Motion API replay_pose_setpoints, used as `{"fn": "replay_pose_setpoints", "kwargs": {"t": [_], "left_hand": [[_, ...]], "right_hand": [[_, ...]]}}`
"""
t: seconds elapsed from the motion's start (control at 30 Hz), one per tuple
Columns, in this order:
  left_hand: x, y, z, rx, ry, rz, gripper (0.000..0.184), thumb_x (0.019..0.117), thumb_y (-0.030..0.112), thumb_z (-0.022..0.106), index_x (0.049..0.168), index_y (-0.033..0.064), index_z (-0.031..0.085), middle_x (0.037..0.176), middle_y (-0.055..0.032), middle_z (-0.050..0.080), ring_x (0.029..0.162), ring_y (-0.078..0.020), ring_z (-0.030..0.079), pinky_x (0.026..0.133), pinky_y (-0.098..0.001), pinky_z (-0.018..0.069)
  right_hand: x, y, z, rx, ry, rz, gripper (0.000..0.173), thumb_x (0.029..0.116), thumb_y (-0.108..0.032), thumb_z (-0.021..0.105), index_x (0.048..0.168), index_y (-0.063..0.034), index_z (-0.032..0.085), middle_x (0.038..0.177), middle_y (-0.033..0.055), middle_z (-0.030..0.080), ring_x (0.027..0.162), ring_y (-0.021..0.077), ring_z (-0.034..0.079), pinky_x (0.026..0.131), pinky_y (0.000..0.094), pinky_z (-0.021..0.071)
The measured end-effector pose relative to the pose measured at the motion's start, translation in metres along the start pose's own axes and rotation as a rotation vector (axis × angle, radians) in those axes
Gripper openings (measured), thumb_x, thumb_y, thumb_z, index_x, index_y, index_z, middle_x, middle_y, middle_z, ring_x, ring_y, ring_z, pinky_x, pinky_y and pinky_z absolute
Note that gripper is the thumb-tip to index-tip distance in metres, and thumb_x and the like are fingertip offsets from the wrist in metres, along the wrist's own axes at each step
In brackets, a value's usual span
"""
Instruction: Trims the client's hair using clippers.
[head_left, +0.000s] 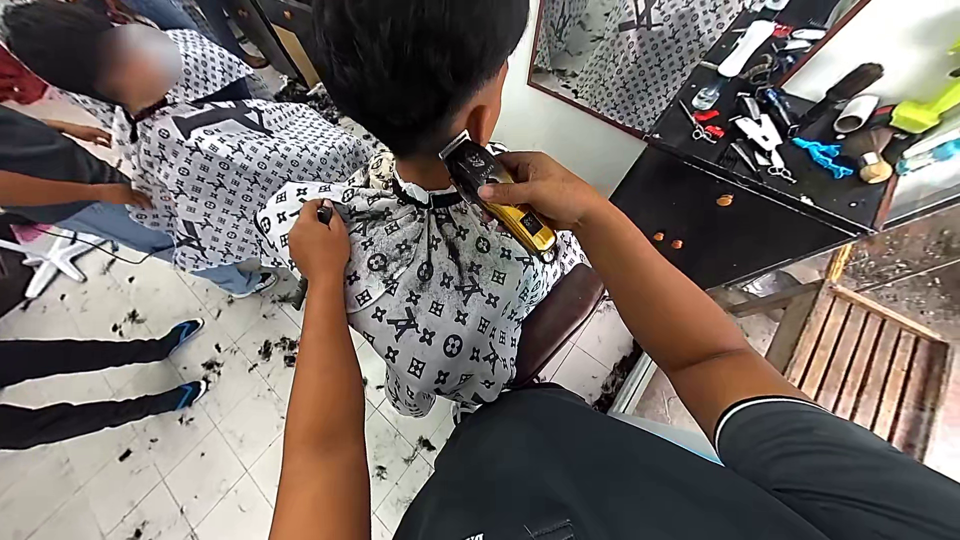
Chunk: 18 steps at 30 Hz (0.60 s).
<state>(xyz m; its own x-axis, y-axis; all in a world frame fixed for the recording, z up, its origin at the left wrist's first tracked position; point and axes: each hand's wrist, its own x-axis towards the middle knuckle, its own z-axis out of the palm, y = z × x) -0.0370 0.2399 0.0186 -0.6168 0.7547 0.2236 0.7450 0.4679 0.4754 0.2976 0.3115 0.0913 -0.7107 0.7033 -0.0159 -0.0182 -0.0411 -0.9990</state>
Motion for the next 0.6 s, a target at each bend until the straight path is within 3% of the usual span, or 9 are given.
{"fn": "replay_pose_setpoints", "kwargs": {"t": [0.2, 0.37, 0.5, 0.6], "left_hand": [[-0.0011, 0.002, -0.0019, -0.001, -0.007, -0.014, 0.046, 0.1085, 0.039, 0.039, 0.131, 0.0084, 0.065, 0.116, -0.0257, 0.07, 0.112, -0.047, 0.066, 0.089, -0.0703, 0.0466], [-0.0016, 0.0021, -0.0019, -0.016, -0.012, -0.022, 0.046, 0.1087, 0.039, 0.039, 0.132, 0.008, 0.064, 0.116, -0.0258, 0.07, 0.112, -0.0465, 0.066, 0.09, -0.0703, 0.0465], [-0.0011, 0.001, -0.0033, -0.034, -0.017, 0.007, 0.047, 0.1083, 0.037, 0.039, 0.133, 0.0059, 0.063, 0.118, -0.0275, 0.069, 0.113, -0.0483, 0.065, 0.091, -0.0716, 0.0456], [-0.0015, 0.001, -0.0023, -0.03, -0.015, 0.005, 0.047, 0.1084, 0.038, 0.039, 0.133, 0.0062, 0.063, 0.118, -0.0266, 0.069, 0.113, -0.0472, 0.065, 0.091, -0.0704, 0.0459]], "right_hand": [[0.0018, -0.0074, 0.0038, 0.015, 0.039, 0.022, 0.038, 0.0969, -0.016, 0.068, 0.129, -0.0003, 0.053, 0.101, 0.0114, 0.069, 0.082, 0.0212, 0.073, 0.071, 0.037, 0.0648], [0.0034, -0.005, 0.0054, -0.039, 0.068, -0.083, 0.046, 0.0929, -0.015, 0.074, 0.131, 0.0005, 0.053, 0.103, 0.0115, 0.069, 0.083, 0.021, 0.073, 0.073, 0.0378, 0.065], [0.0018, -0.009, 0.0078, -0.043, 0.087, -0.005, 0.042, 0.0944, -0.014, 0.073, 0.129, 0.0004, 0.054, 0.102, 0.0112, 0.069, 0.081, 0.021, 0.073, 0.071, 0.0369, 0.0652], [0.0028, -0.0066, 0.0074, -0.046, 0.086, -0.088, 0.047, 0.0927, -0.014, 0.074, 0.132, 0.0006, 0.052, 0.104, 0.0112, 0.069, 0.083, 0.0203, 0.072, 0.073, 0.037, 0.0648]]}}
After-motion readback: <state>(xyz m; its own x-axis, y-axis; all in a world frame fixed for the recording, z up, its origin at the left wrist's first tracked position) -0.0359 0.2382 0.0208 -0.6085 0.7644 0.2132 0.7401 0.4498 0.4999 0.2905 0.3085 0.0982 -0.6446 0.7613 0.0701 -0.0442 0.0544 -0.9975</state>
